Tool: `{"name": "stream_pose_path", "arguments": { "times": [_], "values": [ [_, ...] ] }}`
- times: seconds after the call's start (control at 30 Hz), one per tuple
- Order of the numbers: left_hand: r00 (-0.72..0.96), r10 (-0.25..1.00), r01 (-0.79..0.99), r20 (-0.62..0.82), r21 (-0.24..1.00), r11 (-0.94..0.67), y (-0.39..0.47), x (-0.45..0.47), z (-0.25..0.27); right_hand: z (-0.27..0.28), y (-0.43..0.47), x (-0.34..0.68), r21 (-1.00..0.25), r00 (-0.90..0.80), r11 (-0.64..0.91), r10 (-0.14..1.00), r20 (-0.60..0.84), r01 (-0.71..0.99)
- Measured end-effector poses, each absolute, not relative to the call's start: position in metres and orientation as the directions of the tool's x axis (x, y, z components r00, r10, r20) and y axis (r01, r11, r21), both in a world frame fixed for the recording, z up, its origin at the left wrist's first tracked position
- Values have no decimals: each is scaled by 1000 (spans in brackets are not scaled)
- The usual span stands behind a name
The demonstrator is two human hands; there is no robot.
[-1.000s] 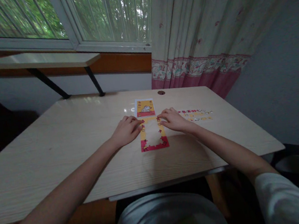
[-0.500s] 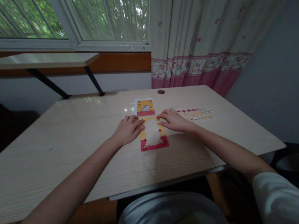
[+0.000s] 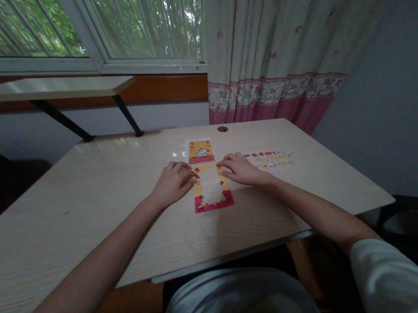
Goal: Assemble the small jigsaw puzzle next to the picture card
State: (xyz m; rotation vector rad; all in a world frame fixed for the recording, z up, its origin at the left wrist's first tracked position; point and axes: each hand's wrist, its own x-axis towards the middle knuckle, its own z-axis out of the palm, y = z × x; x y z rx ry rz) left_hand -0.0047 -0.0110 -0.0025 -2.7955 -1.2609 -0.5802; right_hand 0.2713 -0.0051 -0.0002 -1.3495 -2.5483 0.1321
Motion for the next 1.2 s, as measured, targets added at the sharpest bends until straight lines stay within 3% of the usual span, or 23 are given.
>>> {"name": "stream_pose_path", "arguments": {
  "times": [0.27,0.63,0.77,0.9,1.03,1.2],
  "values": [
    [655,667,665,355,149,-732,-5,-7,-5,-2,-4,271,-226,-532,566,823,197,793],
    [649,686,680,328,153,-717,-8,-5,-5,19,10,297,-330,-417,496,864,282,803],
    [626,706,712,331,128,-691,-7,-7,-5,40,24,332,-378,-424,487,873,243,787],
    [613,719,734,328,101,-672,-7,-7,-4,41,27,365,-439,-338,383,924,180,813],
    [604,725,735,331,121,-667,-8,-6,-2,26,22,378,-407,-286,334,942,175,850],
    [609,718,726,336,127,-675,-8,-7,-3,11,18,367,-317,-414,470,881,229,824]
  ]
}}
